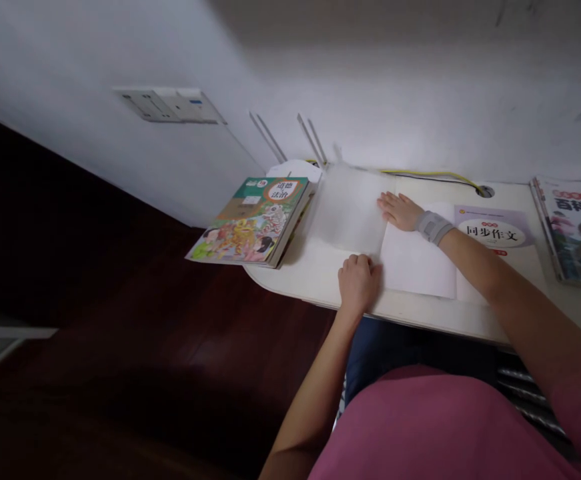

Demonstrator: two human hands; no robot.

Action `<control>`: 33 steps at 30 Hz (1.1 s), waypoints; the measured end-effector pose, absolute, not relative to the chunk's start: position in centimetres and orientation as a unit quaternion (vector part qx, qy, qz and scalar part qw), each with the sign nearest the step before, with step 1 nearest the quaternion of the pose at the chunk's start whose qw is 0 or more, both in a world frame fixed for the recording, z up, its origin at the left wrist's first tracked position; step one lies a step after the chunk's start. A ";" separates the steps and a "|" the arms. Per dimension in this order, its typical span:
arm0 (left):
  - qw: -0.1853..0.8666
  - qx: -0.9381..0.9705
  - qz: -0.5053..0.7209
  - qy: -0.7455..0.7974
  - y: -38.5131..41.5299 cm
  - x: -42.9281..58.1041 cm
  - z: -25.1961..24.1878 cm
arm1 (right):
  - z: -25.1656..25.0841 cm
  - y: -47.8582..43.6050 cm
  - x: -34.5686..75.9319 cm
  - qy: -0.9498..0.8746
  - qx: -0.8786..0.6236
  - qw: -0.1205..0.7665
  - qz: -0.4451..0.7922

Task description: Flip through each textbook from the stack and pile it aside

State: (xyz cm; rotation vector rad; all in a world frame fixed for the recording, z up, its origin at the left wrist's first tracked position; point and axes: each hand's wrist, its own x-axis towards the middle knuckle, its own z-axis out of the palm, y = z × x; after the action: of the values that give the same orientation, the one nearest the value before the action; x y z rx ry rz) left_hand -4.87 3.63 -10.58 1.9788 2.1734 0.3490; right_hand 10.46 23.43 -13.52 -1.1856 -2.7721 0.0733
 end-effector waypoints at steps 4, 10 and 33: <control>0.140 0.653 0.122 0.734 3.7 -4.6 -10.1 | -12.0 21.8 10.5 -0.932 -0.351 0.087 -0.014; 0.152 0.644 0.186 0.726 2.6 -4.3 -7.2 | -6.4 19.3 11.0 -0.972 -0.211 0.056 -0.084; 0.076 0.953 0.139 0.260 0.3 15.7 -6.6 | -4.1 8.8 36.3 -0.884 -0.452 0.041 -0.116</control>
State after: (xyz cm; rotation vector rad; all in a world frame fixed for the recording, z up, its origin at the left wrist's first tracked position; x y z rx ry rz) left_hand 15.73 0.25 -6.61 2.8555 0.7802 0.4155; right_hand 36.25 8.81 -4.10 -1.3832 -2.7059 -0.3539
